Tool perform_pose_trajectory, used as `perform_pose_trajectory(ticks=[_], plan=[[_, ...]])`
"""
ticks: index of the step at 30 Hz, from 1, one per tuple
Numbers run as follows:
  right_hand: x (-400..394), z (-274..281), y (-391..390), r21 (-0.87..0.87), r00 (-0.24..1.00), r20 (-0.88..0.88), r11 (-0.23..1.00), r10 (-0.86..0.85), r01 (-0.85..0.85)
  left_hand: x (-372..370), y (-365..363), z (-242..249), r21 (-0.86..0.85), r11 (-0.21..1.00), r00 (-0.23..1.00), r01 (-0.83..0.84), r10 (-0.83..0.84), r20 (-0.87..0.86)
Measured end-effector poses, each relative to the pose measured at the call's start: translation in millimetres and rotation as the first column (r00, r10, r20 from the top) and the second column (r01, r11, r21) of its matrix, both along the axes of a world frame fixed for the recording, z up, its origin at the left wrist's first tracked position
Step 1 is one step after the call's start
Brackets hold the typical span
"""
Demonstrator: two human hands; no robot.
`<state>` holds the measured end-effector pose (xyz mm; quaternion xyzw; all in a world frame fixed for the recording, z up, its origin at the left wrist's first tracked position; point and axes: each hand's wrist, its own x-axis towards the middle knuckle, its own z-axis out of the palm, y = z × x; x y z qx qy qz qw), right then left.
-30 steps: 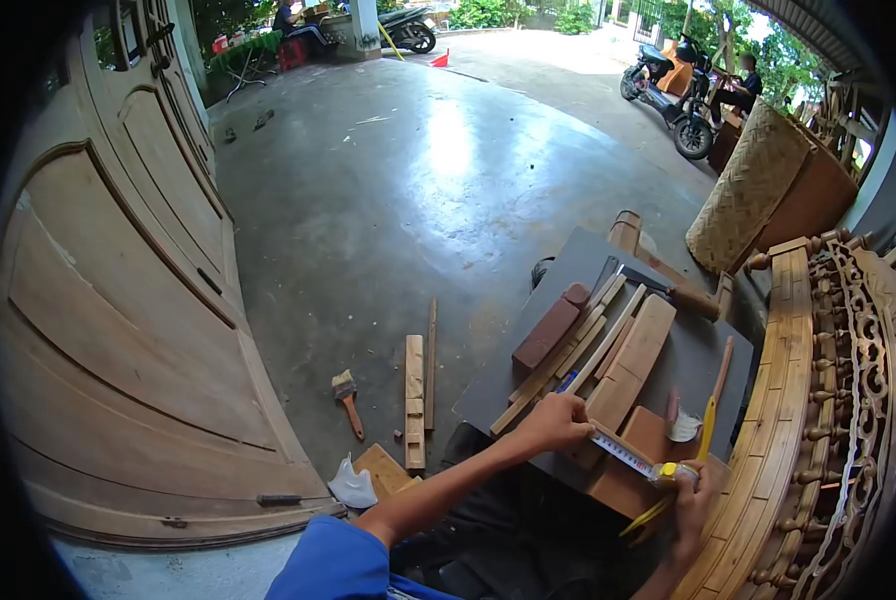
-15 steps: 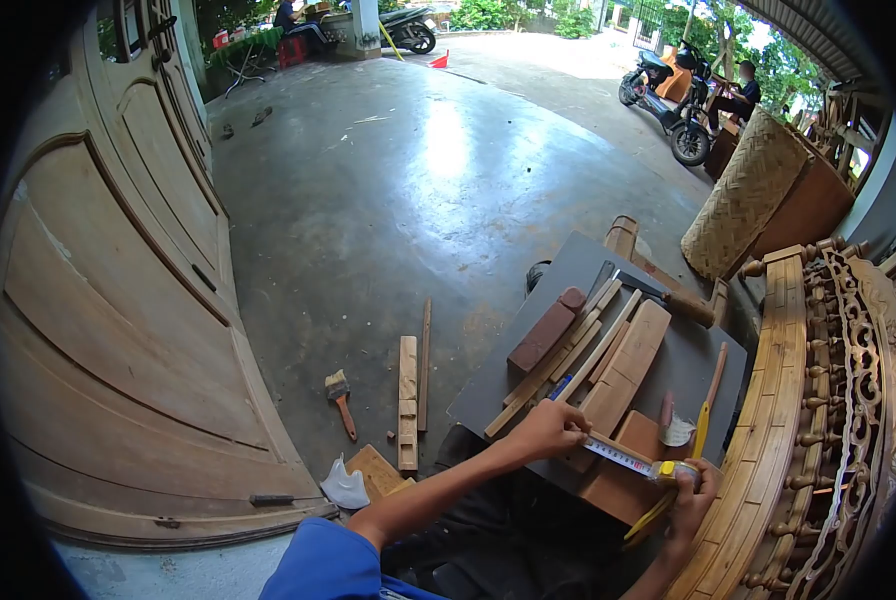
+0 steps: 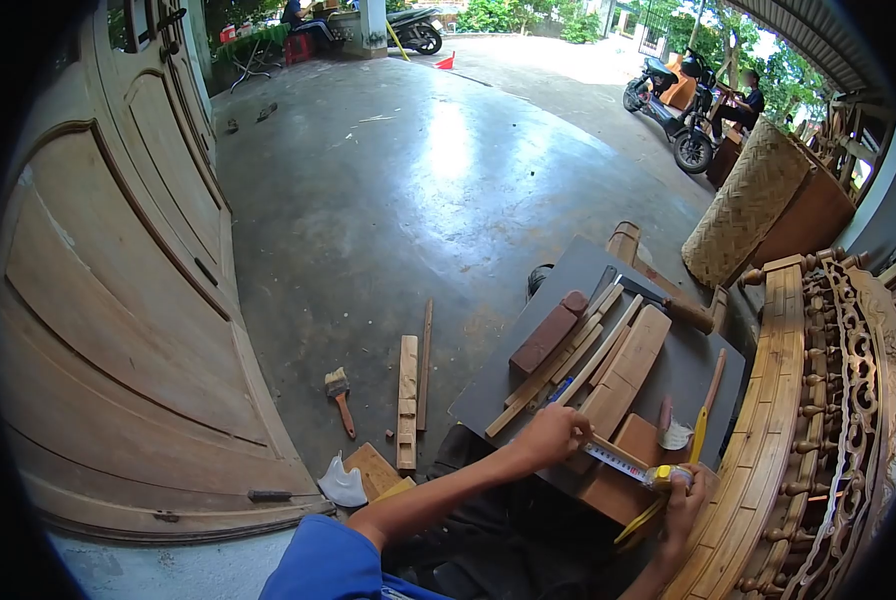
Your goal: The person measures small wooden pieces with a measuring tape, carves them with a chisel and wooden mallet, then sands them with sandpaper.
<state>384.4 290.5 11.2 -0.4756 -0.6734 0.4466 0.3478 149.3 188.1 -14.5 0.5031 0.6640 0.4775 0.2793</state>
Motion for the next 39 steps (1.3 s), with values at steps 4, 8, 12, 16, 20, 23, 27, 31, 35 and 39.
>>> perform_pose_trajectory(ticks=[4,8,12,16,20,23,27,31,35,39], plan=[[0,-2,5,0.043,1.000,0.023,0.999,0.009,-0.010,3,8,10,-0.095,0.995,0.969,0.005,-0.028,-0.246],[-2,-4,16,0.073,0.997,0.080,0.997,0.000,-0.006,30,13,39,-0.340,0.940,0.843,-0.035,-0.155,-0.516],[-2,-6,20,0.046,0.998,0.059,0.999,0.008,-0.011,49,13,37,-0.333,0.940,0.763,-0.074,-0.161,-0.626],[-4,3,17,0.024,0.999,0.044,0.999,0.020,-0.021,40,6,36,-0.317,0.948,0.746,0.006,-0.215,-0.630],[-7,11,14,-0.046,0.999,-0.048,0.999,0.009,-0.011,20,7,40,-0.409,0.893,0.815,0.186,-0.373,-0.444],[2,-2,25,0.012,0.999,-0.038,1.000,-0.027,0.028,15,5,18,-0.228,0.943,0.757,0.242,-0.331,-0.563],[0,4,24,0.018,0.999,-0.048,1.000,0.012,-0.012,7,10,-1,-0.200,0.928,0.662,0.314,-0.365,-0.654],[1,6,25,0.055,0.999,0.027,0.998,-0.024,0.022,-5,9,-4,-0.164,0.889,0.518,0.428,-0.389,-0.762],[-2,6,25,-0.023,0.997,-0.065,0.999,-0.037,0.036,-13,2,8,-0.069,0.894,0.565,0.443,-0.338,-0.753],[-6,11,21,-0.024,0.999,-0.029,1.000,0.012,-0.012,-7,-1,10,-0.082,0.924,0.652,0.375,-0.325,-0.685]])
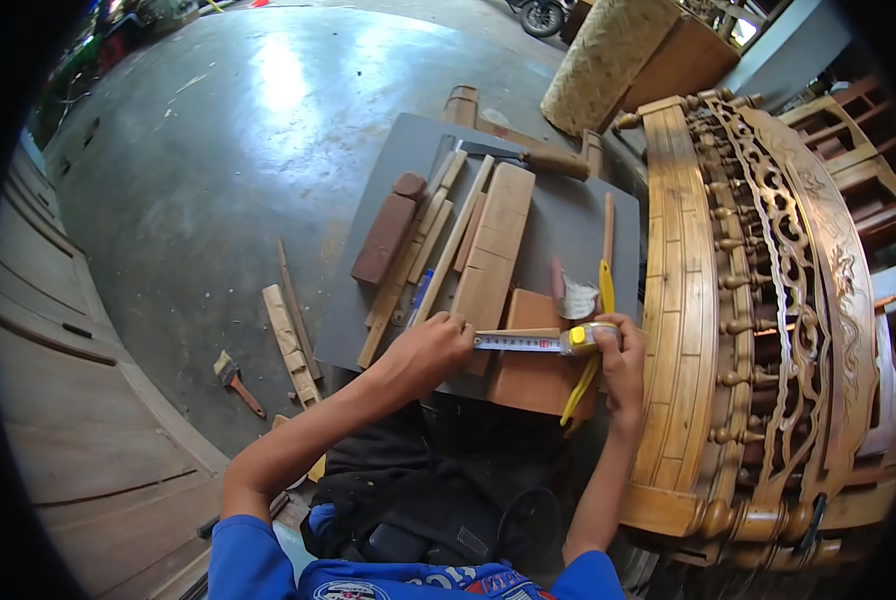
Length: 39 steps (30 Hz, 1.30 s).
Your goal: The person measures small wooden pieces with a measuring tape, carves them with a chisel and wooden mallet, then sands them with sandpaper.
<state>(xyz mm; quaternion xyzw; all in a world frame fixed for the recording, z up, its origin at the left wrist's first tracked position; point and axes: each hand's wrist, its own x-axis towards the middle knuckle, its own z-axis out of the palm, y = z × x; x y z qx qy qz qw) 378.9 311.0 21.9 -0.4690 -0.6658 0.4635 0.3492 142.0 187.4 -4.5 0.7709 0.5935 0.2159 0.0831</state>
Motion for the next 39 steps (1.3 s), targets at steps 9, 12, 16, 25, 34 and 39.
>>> perform_pose_trajectory(ticks=[9,12,16,25,34,39], plan=[[-2,10,-8,0.049,0.999,0.022,0.998,-0.033,0.032,18,-11,4,-0.065,0.990,0.976,-0.123,0.109,-0.188],[-1,11,-6,0.031,0.999,0.014,0.999,-0.036,0.036,16,-8,7,-0.093,0.991,0.969,-0.100,0.076,-0.234],[2,8,-6,0.027,0.998,-0.023,0.998,-0.063,0.063,2,-8,6,-0.049,0.994,0.974,-0.093,0.081,-0.211],[-2,-5,-25,0.038,0.997,-0.010,0.996,-0.074,0.075,4,-9,3,0.066,0.995,0.957,-0.072,0.087,-0.277],[-1,1,-33,0.010,0.995,-0.014,0.995,-0.099,0.099,7,-9,4,0.127,0.987,0.946,-0.100,0.134,-0.294],[1,-2,-33,-0.011,0.994,-0.016,0.994,-0.111,0.110,5,-9,5,0.104,0.990,0.957,-0.097,0.122,-0.263]])
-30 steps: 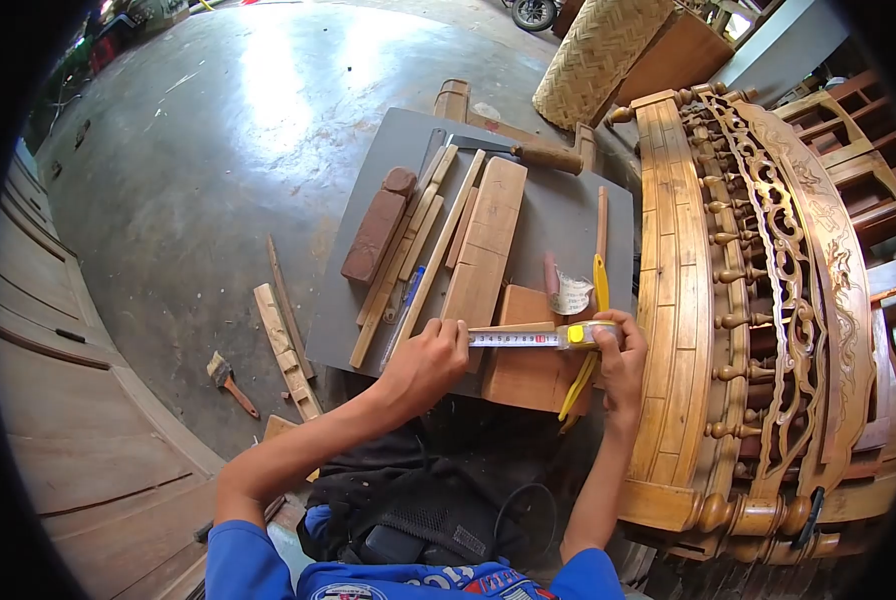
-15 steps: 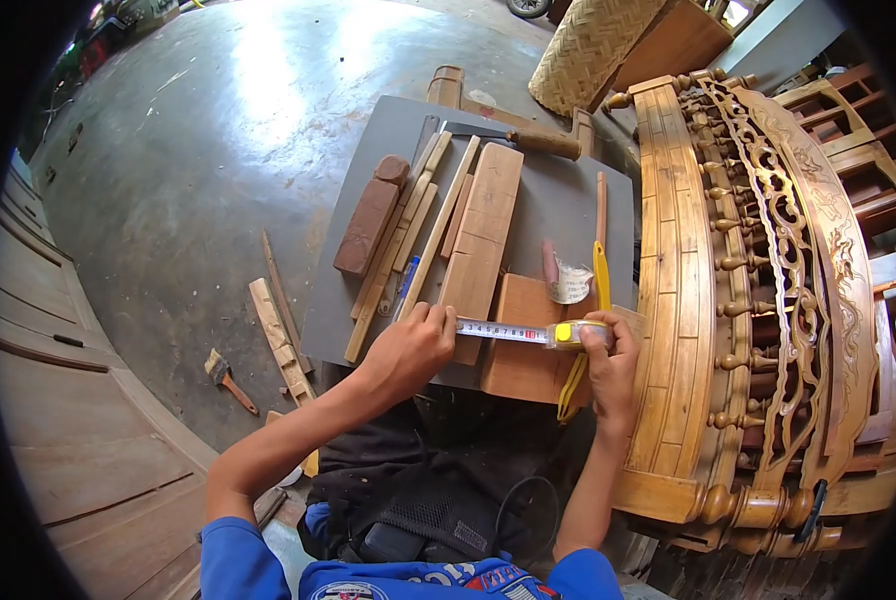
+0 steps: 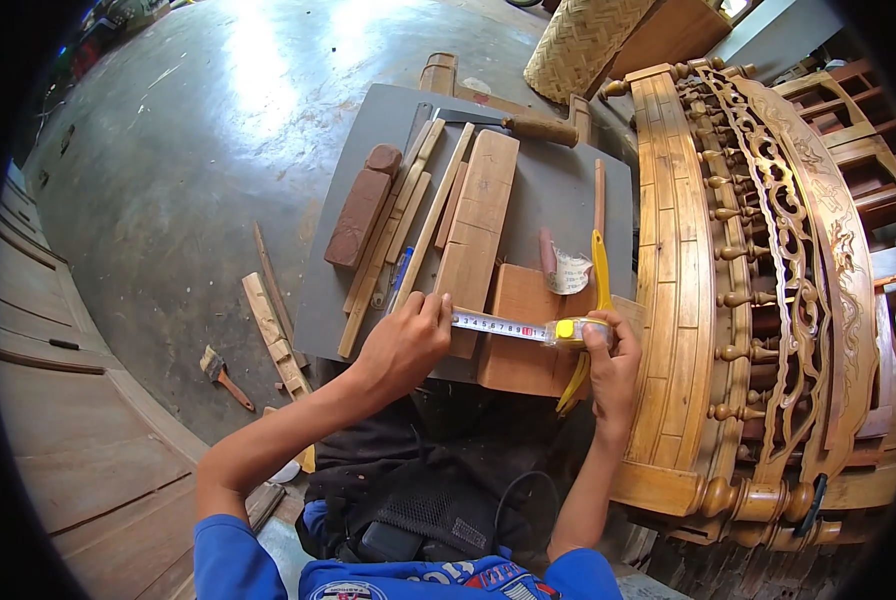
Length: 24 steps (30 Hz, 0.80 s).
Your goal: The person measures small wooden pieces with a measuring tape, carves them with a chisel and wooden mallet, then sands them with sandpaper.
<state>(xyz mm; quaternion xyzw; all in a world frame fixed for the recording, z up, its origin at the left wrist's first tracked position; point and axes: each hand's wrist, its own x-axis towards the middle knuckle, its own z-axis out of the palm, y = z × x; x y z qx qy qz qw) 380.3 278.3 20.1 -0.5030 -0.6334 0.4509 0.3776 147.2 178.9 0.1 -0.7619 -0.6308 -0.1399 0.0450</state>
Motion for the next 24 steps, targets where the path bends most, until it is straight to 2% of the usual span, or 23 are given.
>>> perform_pose_trajectory(ticks=[3,6,9,12,15,24], plan=[[-2.0,1.9,0.2,0.025,0.999,0.048,1.000,0.005,-0.006,-5.7,0.9,-2.4,0.019,0.999,0.996,0.035,-0.036,0.086],[-3.9,4.2,-2.0,0.091,0.989,0.148,0.996,-0.007,-0.007,-8.0,3.4,-0.1,-0.086,0.996,0.987,0.024,-0.010,0.160],[0.3,2.1,-0.5,0.126,0.976,0.217,0.991,0.010,-0.038,-5.1,3.7,1.5,-0.103,0.994,0.998,0.025,-0.019,0.058],[0.0,1.2,-0.4,0.141,0.977,0.213,0.990,0.002,-0.033,-4.7,2.6,-0.4,0.006,0.999,0.999,0.031,-0.031,0.020],[-3.2,8.3,-3.0,0.184,0.948,0.316,0.982,-0.027,-0.034,-2.4,-0.1,-0.7,0.012,1.000,1.000,0.029,-0.029,0.002],[-0.1,7.1,-7.7,0.219,0.954,0.295,0.976,-0.058,-0.009,-2.9,1.6,-0.7,0.050,0.998,0.999,0.030,-0.032,0.036]])
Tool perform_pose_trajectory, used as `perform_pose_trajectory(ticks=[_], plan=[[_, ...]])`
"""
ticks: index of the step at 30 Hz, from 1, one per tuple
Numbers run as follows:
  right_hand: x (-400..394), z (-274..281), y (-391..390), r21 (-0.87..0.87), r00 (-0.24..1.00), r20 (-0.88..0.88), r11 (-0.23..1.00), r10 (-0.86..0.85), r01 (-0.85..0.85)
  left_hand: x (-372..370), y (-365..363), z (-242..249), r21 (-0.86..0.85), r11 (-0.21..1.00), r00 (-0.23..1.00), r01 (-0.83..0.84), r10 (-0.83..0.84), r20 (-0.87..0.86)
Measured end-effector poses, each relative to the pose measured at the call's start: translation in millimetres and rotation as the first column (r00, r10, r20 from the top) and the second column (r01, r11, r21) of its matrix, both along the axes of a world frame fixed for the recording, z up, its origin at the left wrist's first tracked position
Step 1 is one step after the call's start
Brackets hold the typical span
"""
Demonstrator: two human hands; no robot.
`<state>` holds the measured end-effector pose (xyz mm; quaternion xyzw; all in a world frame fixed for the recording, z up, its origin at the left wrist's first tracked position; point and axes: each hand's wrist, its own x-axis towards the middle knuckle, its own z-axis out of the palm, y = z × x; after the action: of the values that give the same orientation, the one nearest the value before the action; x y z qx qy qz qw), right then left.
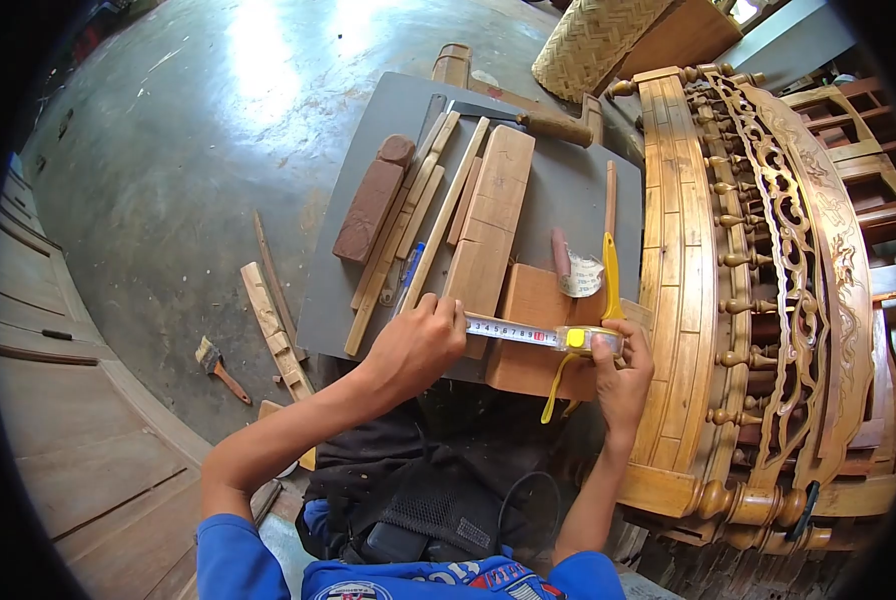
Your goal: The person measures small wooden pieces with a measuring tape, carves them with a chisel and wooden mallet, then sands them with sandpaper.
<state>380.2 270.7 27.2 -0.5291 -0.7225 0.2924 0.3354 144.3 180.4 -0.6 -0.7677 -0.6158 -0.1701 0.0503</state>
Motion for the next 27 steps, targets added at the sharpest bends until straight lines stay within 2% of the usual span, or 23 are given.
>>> perform_pose_trajectory(ticks=[3,6,9,12,18,21,27], plan=[[-1,-1,1,-0.042,0.999,-0.028,0.999,-0.027,0.025,-1,0,-1,-0.018,1.000,0.999,-0.002,0.003,0.037],[0,-1,-2,-0.021,0.999,-0.017,0.999,-0.036,0.035,0,0,4,-0.217,0.976,0.998,-0.019,0.030,0.047],[1,0,-7,-0.038,0.997,-0.052,0.998,-0.048,0.046,1,0,7,-0.232,0.972,0.997,-0.029,0.044,0.060],[-1,2,-10,-0.042,0.996,-0.051,0.997,-0.068,0.066,2,0,6,-0.237,0.971,0.999,-0.027,0.037,0.038],[2,6,-18,0.060,0.998,-0.004,0.997,-0.057,0.057,4,1,7,-0.246,0.968,0.998,-0.047,0.057,0.032],[0,4,-16,0.059,0.997,-0.037,0.996,-0.064,0.066,3,1,3,-0.111,0.994,0.999,-0.026,0.031,0.043],[3,-2,-14,0.031,0.995,-0.045,0.996,-0.084,0.086,3,1,3,-0.104,0.994,0.998,-0.033,0.039,0.056]])
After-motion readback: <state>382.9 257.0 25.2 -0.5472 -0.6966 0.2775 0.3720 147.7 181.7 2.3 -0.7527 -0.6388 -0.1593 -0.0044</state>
